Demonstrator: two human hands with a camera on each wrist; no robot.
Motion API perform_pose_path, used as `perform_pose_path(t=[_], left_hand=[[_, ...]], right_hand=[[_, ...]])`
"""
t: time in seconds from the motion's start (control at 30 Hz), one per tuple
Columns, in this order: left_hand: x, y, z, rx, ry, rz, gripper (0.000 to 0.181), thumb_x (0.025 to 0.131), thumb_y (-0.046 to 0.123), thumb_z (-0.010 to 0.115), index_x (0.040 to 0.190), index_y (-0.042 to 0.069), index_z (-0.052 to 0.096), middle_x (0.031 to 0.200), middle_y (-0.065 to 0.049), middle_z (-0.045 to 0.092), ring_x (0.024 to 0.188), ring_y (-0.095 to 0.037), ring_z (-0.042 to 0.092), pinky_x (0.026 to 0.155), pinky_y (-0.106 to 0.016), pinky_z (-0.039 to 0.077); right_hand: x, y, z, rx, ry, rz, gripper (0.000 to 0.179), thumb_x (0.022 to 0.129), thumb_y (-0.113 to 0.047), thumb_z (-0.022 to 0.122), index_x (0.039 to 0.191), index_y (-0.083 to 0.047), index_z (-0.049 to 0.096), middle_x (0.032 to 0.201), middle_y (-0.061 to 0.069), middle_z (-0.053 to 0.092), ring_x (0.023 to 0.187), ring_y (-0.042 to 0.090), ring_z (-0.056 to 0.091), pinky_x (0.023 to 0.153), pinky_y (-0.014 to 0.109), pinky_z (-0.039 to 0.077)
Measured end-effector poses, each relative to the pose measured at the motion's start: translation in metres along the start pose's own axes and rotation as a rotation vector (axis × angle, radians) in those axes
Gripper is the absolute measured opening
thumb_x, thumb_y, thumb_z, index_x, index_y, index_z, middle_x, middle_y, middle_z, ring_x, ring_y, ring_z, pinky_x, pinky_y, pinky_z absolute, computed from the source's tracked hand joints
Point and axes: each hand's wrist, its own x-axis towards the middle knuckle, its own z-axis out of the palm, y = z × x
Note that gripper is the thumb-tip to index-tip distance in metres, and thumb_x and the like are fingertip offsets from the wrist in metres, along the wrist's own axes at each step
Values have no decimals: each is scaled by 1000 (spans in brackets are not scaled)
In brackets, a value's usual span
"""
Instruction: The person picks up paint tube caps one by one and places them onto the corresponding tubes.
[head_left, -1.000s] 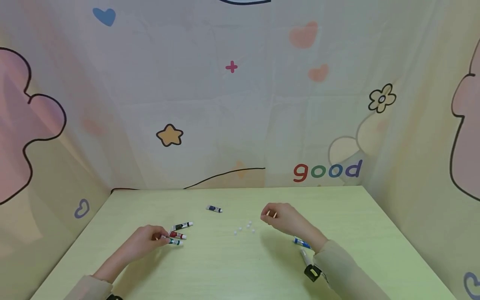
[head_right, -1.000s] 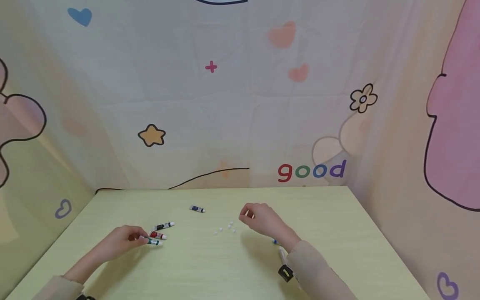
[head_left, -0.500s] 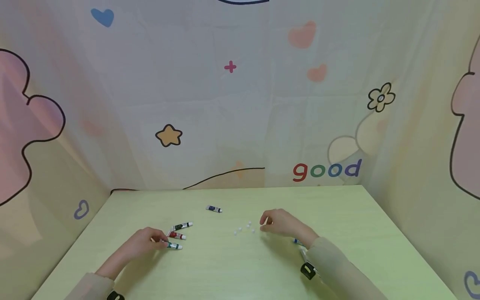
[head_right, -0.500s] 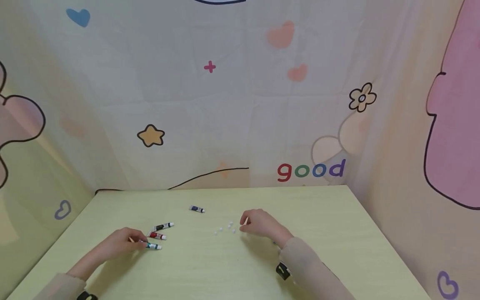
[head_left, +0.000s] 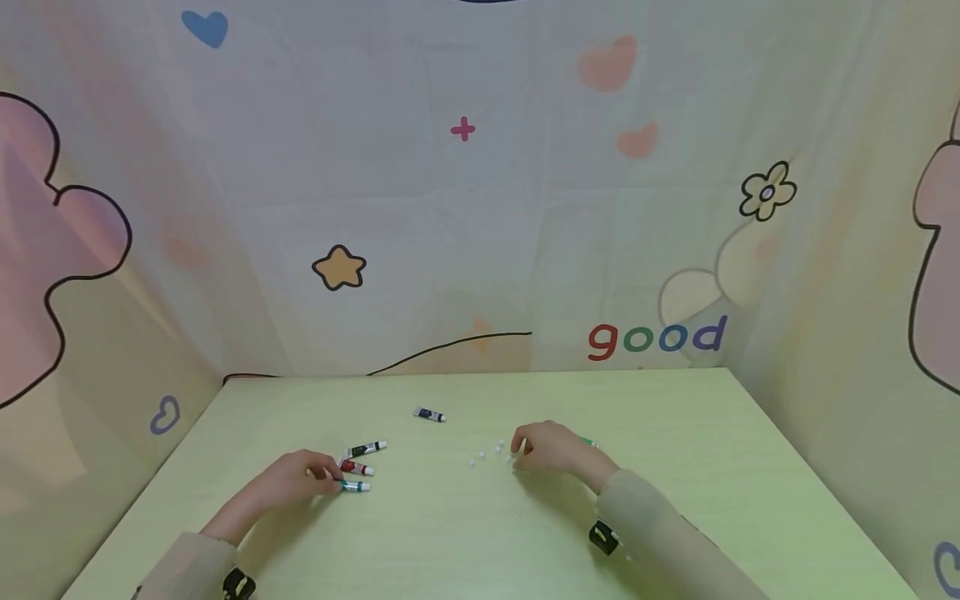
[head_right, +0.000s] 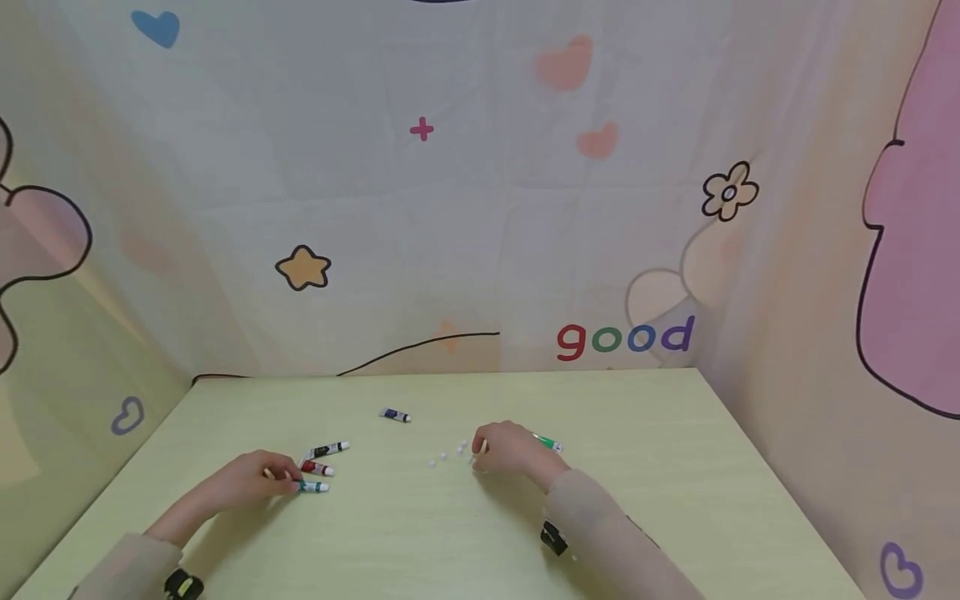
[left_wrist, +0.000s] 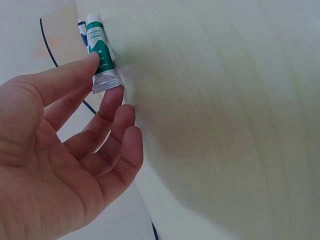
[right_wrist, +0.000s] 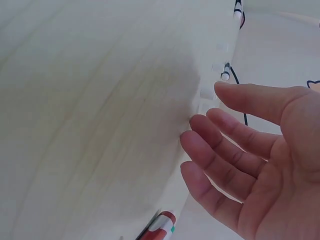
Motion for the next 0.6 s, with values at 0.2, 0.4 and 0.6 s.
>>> perform_pose_path(t=[0.2, 0.4, 0.6], left_hand=[[3, -2, 0, 23, 19, -37, 9, 91, 18, 75, 97, 12, 73, 87, -3, 61, 76, -19, 52, 64, -35, 44], [5, -2, -1, 34, 18, -47, 9, 92, 18, 74, 99, 13, 74, 91, -4, 63, 79, -20, 52, 65, -35, 44], [6, -2, -2, 32, 36, -50, 6, 91, 16, 74, 98, 14, 74, 89, -4, 62, 78, -20, 51, 65, -35, 43]], right_hand=[[5, -1, 4, -21, 3, -15, 13, 88, -14, 77, 97, -13, 68, 83, -1, 61, 76, 17, 54, 73, 38, 48], [10, -1, 9, -52, 3, -13, 10, 88, -14, 76, 94, -15, 67, 82, -3, 60, 76, 17, 54, 74, 38, 48], [8, -7, 8, -51, -14, -10, 9, 88, -14, 75, 92, -15, 67, 84, -3, 61, 77, 17, 54, 74, 39, 47]])
